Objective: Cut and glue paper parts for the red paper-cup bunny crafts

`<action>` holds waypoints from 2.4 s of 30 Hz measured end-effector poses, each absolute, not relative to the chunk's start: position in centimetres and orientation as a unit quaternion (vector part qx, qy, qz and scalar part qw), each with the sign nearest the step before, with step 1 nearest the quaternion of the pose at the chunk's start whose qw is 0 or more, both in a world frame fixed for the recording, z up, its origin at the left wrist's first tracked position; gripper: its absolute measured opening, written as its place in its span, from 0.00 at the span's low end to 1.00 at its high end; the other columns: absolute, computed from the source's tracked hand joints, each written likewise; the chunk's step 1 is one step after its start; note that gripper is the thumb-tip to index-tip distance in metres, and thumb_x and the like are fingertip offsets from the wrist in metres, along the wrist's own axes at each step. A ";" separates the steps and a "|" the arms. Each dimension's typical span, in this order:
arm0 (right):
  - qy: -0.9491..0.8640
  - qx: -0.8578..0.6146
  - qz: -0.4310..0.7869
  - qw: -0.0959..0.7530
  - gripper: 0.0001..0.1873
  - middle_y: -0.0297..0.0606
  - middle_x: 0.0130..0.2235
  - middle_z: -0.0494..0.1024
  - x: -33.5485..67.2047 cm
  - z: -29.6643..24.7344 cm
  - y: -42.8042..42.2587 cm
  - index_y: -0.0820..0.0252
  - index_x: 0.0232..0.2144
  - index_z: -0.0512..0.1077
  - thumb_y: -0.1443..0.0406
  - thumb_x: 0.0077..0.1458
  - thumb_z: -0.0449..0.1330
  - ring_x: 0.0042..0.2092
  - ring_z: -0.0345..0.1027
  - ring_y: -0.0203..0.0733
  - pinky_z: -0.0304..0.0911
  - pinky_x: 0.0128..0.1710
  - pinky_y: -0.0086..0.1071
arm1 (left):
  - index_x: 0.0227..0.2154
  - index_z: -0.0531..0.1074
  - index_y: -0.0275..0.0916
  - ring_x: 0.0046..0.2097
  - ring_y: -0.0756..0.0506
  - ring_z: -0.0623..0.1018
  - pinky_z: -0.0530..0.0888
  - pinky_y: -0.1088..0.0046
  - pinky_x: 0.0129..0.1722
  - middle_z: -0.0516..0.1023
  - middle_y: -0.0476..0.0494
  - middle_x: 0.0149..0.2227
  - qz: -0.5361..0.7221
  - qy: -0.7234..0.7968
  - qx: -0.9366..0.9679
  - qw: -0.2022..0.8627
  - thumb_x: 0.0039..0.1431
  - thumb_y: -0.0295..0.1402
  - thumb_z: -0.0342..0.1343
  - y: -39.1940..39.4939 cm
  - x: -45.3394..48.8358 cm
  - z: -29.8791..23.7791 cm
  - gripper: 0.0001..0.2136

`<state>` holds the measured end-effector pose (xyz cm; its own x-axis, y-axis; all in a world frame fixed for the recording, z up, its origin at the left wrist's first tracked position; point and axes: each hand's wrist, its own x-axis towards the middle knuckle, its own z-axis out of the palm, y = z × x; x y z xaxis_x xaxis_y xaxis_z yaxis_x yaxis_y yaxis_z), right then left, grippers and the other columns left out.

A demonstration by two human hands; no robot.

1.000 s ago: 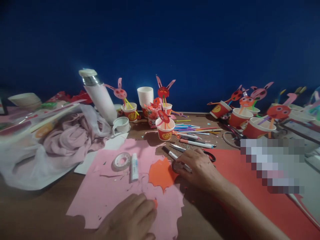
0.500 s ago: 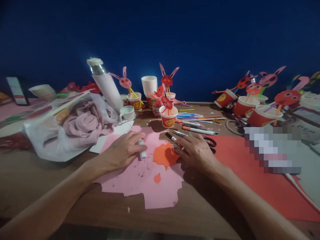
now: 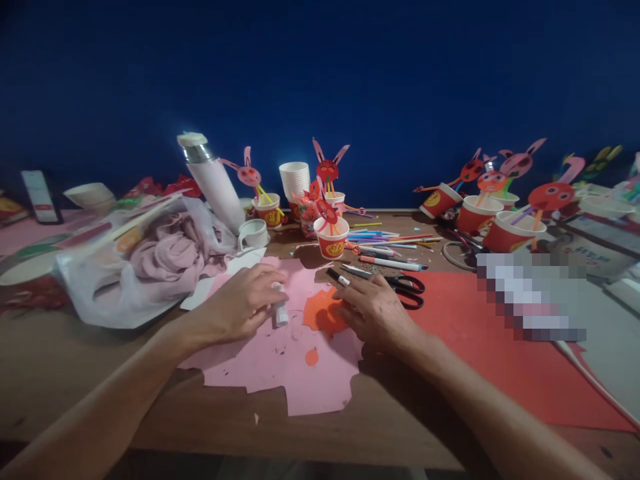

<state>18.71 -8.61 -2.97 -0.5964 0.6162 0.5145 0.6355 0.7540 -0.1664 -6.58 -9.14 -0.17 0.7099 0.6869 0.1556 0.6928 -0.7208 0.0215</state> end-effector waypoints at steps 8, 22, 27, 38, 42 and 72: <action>-0.882 -0.354 0.025 0.310 0.09 0.38 0.30 0.77 18.7 -2.7 -8.7 0.58 0.36 0.72 0.65 0.55 0.53 0.30 0.69 0.40 0.59 0.34 0.35 | 0.33 0.69 0.35 0.48 0.42 0.65 0.63 0.64 0.45 0.71 0.40 0.41 -0.130 -0.342 -0.931 0.003 0.58 0.29 0.48 -9.6 -5.6 0.2 0.05; -0.841 -0.426 0.203 0.267 0.10 0.33 0.33 0.75 17.6 -2.5 -11.1 0.52 0.35 0.71 0.56 0.50 0.59 0.35 0.68 0.40 0.62 0.31 0.30 | 0.31 0.68 0.36 0.33 0.49 0.69 0.64 0.74 0.32 0.71 0.47 0.31 -0.213 -0.352 -0.899 -0.147 0.58 0.31 0.50 -11.4 -2.4 -0.7 0.05; -0.788 -0.433 0.287 0.330 0.07 0.34 0.32 0.75 17.8 -2.6 -10.6 0.55 0.33 0.70 0.60 0.53 0.56 0.34 0.67 0.39 0.62 0.31 0.30 | 0.39 0.68 0.36 0.37 0.48 0.71 0.67 0.73 0.36 0.73 0.46 0.37 -0.258 -0.380 -0.856 -0.237 0.50 0.30 0.58 -11.5 -2.9 -0.3 0.12; -0.789 -0.404 0.357 0.293 0.14 0.38 0.38 0.76 17.9 -2.4 -10.4 0.56 0.41 0.71 0.57 0.53 0.56 0.37 0.68 0.42 0.62 0.34 0.32 | 0.32 0.73 0.36 0.29 0.52 0.70 0.64 0.78 0.28 0.74 0.49 0.28 -0.280 -0.414 -0.817 -0.288 0.55 0.31 0.53 -11.8 -3.1 -0.5 0.06; -0.826 -0.382 0.306 0.280 0.11 0.36 0.34 0.76 17.9 -1.8 -10.6 0.54 0.36 0.74 0.59 0.56 0.54 0.37 0.67 0.42 0.61 0.36 0.33 | 0.30 0.73 0.34 0.26 0.52 0.68 0.61 0.76 0.27 0.73 0.48 0.25 -0.251 -0.385 -0.860 -0.222 0.58 0.34 0.50 -11.8 -3.7 0.0 0.10; -0.761 -0.380 0.373 0.370 0.10 0.35 0.32 0.76 17.3 -3.2 -10.9 0.57 0.37 0.71 0.61 0.54 0.56 0.33 0.69 0.38 0.65 0.31 0.27 | 0.44 0.71 0.37 0.27 0.52 0.69 0.66 0.77 0.26 0.74 0.49 0.27 -0.272 -0.435 -0.790 -0.335 0.53 0.38 0.55 -11.6 -3.9 -0.4 0.16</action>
<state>17.28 -10.85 -3.23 -0.4375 0.8548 0.2790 0.3030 0.4323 -0.8493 -3.92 -11.65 -0.41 0.4736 0.8696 0.1394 0.5049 -0.3978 0.7660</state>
